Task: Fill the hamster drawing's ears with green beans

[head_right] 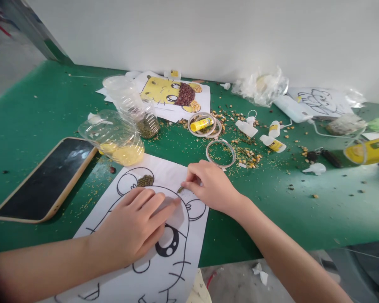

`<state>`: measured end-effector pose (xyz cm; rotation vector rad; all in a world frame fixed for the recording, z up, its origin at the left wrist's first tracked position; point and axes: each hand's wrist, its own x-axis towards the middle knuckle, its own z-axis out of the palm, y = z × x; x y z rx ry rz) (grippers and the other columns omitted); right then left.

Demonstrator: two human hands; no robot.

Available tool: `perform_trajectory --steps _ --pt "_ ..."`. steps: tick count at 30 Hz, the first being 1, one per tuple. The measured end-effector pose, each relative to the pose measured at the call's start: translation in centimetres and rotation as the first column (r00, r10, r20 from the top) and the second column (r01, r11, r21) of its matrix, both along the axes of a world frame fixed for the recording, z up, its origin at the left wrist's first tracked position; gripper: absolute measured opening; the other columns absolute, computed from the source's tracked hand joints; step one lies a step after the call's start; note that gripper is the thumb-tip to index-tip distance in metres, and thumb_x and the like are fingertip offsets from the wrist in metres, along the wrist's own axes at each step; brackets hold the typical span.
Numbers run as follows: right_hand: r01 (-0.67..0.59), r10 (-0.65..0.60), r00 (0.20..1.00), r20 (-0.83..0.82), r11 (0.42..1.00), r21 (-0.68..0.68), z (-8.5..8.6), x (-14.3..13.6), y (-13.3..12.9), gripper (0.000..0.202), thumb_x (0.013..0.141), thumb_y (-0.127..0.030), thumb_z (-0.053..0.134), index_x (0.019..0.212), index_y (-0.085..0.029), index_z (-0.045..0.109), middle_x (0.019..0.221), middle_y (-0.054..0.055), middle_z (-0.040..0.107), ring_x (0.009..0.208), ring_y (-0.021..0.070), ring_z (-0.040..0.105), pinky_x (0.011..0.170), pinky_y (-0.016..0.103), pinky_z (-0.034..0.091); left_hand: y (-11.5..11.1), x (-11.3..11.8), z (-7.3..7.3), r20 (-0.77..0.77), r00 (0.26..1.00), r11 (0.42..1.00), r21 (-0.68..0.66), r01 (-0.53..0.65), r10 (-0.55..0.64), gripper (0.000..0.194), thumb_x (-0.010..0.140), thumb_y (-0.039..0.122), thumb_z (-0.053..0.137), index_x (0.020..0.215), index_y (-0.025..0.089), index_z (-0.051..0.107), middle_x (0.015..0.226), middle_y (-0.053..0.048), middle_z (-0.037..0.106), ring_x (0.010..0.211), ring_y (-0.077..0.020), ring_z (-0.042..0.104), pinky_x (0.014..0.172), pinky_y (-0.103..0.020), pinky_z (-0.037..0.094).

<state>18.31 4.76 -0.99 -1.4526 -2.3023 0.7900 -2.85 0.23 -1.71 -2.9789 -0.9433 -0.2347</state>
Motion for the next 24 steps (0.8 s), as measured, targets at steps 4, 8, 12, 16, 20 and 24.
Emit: perform_trajectory --steps 4,8,12,16,20,24 --pt "0.010 -0.010 1.000 0.009 1.000 0.004 0.11 -0.30 0.01 0.020 0.078 -0.023 0.062 0.064 -0.018 0.049 0.064 -0.002 0.055 0.068 0.0131 0.046 0.063 0.025 0.033 -0.09 0.02 -0.07 -0.004 1.000 1.000 0.000 -0.008 0.008 0.037 0.087 0.028 0.040 0.121 0.017 0.051 0.090 -0.005 0.052 0.080 -0.0216 0.043 0.075 -0.037 0.035" --pt "0.029 -0.030 0.999 -0.018 0.998 -0.052 0.04 -0.16 0.30 0.020 0.078 -0.025 0.061 0.063 -0.018 0.050 0.064 -0.001 0.055 0.067 0.0128 0.046 0.061 0.025 0.032 -0.03 0.11 -0.11 -0.008 1.000 1.000 0.010 -0.005 0.005 0.038 0.086 0.029 0.042 0.122 0.017 0.050 0.091 -0.006 0.053 0.079 -0.0212 0.042 0.074 -0.037 0.035" --pt "0.085 -0.095 0.992 -0.087 0.989 -0.117 -0.19 -0.09 0.51 0.021 0.080 -0.029 0.058 0.064 -0.018 0.049 0.063 -0.002 0.053 0.061 0.0107 0.045 0.055 0.024 0.031 0.04 0.19 -0.13 -0.018 1.000 1.000 -0.003 -0.011 0.011 0.037 0.086 0.028 0.041 0.120 0.017 0.051 0.092 -0.006 0.053 0.081 -0.0218 0.043 0.076 -0.038 0.035" --pt "0.081 -0.083 0.996 -0.035 0.995 -0.051 -0.31 -0.30 0.44 0.017 0.078 -0.025 0.060 0.065 -0.018 0.051 0.064 -0.002 0.054 0.066 0.0122 0.046 0.059 0.025 0.032 -0.01 0.15 -0.12 -0.026 1.000 1.000 0.000 -0.001 0.001 0.038 0.087 0.028 0.040 0.122 0.016 0.049 0.094 -0.007 0.054 0.081 -0.0217 0.044 0.076 -0.038 0.035" --pt "0.069 -0.070 0.997 -0.026 0.997 -0.036 -0.35 -0.42 0.33 0.016 0.077 -0.026 0.060 0.064 -0.018 0.053 0.064 -0.001 0.056 0.067 0.0128 0.047 0.060 0.025 0.033 -0.05 0.10 -0.07 -0.032 0.999 1.000 0.003 -0.010 0.010 0.038 0.087 0.029 0.040 0.122 0.017 0.049 0.093 -0.007 0.054 0.081 -0.0216 0.044 0.076 -0.038 0.035" --pt "0.070 -0.071 0.997 -0.036 0.997 -0.041 -0.38 -0.33 0.36 0.017 0.077 -0.025 0.060 0.064 -0.018 0.053 0.064 -0.001 0.056 0.067 0.0130 0.047 0.061 0.026 0.034 0.02 0.10 -0.08 -0.035 0.999 1.000 -0.002 -0.002 0.001 0.038 0.087 0.028 0.041 0.122 0.017 0.049 0.093 -0.007 0.054 0.080 -0.0214 0.044 0.075 -0.037 0.034"
